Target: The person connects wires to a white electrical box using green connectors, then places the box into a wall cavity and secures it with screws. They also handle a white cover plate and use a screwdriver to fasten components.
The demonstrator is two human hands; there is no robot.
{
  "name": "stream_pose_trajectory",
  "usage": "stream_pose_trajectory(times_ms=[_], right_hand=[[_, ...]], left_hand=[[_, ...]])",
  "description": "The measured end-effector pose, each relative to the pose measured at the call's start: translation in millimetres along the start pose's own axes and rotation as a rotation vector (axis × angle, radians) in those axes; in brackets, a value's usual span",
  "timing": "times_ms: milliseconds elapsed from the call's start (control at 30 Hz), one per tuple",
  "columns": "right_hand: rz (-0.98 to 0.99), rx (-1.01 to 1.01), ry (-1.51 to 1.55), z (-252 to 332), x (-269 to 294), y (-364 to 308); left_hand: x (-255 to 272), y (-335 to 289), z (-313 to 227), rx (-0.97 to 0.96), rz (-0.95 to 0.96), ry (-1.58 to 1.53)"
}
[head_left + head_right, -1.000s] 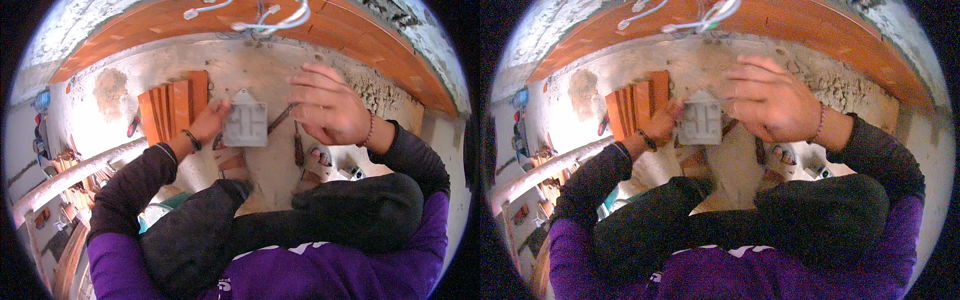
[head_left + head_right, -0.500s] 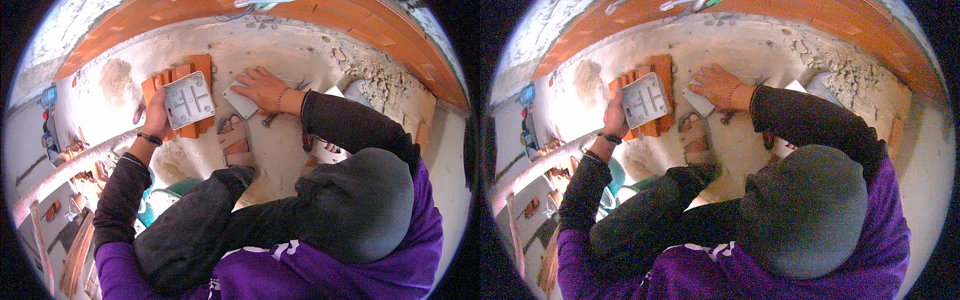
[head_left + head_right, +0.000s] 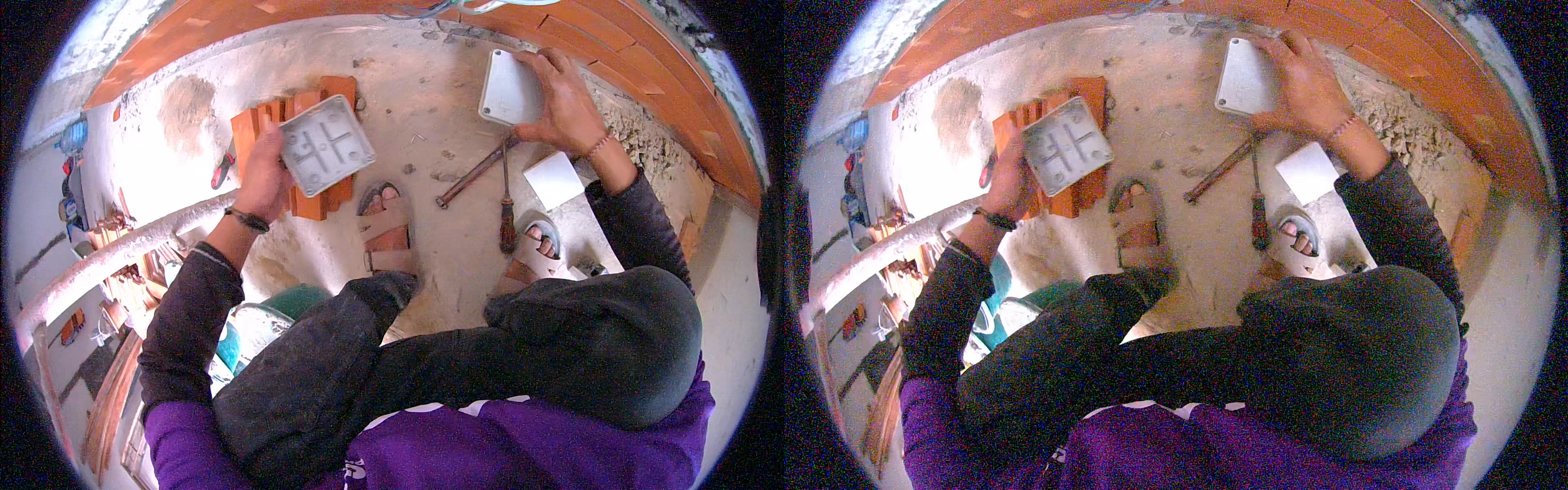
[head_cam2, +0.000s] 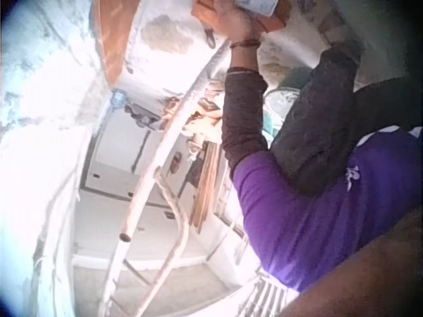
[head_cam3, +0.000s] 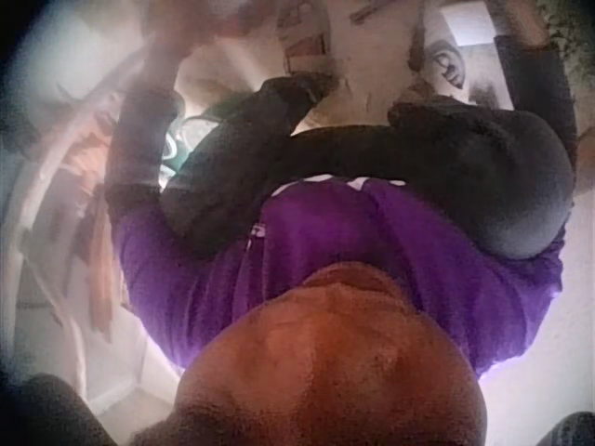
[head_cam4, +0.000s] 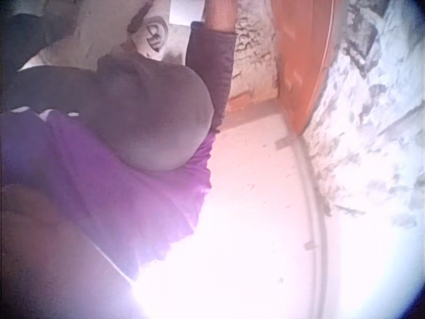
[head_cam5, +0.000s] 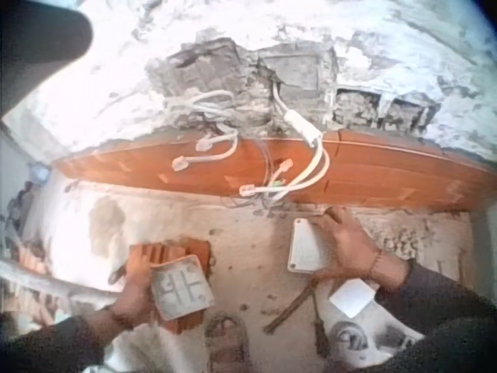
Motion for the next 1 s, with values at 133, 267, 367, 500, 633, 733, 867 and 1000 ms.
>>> stream_pose_trajectory(times_ms=[133, 267, 367, 500, 633, 733, 867, 1000], right_hand=[[0.028, 0.009, 0.142, 25.9, 20.0, -13.4], [0.002, 0.146, 0.205, 72.6, 26.1, -15.4], [0.006, 0.161, 0.233, 88.1, 18.1, -16.1], [-0.081, 0.193, 0.253, 99.1, 15.7, -24.6], [-0.129, 0.198, 0.332, 94.1, 9.5, -28.6], [-0.128, 0.257, 0.396, 88.0, 3.8, -28.4], [-0.203, 0.194, 0.487, 59.1, 9.7, -21.8], [0.013, -0.085, 0.599, -2.2, -56.4, -13.6]], left_hand=[[-51.9, 32.2, 16.7, 0.033, 0.089, 0.166], [-117.1, 44.3, 20.6, 0.062, 0.269, 0.269], [-163.9, 35.9, 9.3, 0.101, 0.386, 0.136], [-181.3, 36.4, 11.0, 0.116, 0.454, -0.022], [-180.3, 31.3, 5.6, -0.007, 0.427, 0.146], [-170.3, 28.1, -0.7, -0.097, 0.345, 0.318], [-144.1, 22.4, -12.9, -0.231, 0.222, 0.557], [-120.8, 10.6, -20.1, -0.231, 0.151, 0.582]])
Point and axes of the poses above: each hand's wrist, its own y-axis towards the middle knuckle, its own x-axis out of the back of the hand, z = x × y, the point moved 8 cm from there along y, towards the middle knuckle, and after that the axes turned 5 degrees about x, right-handed, at the moved point
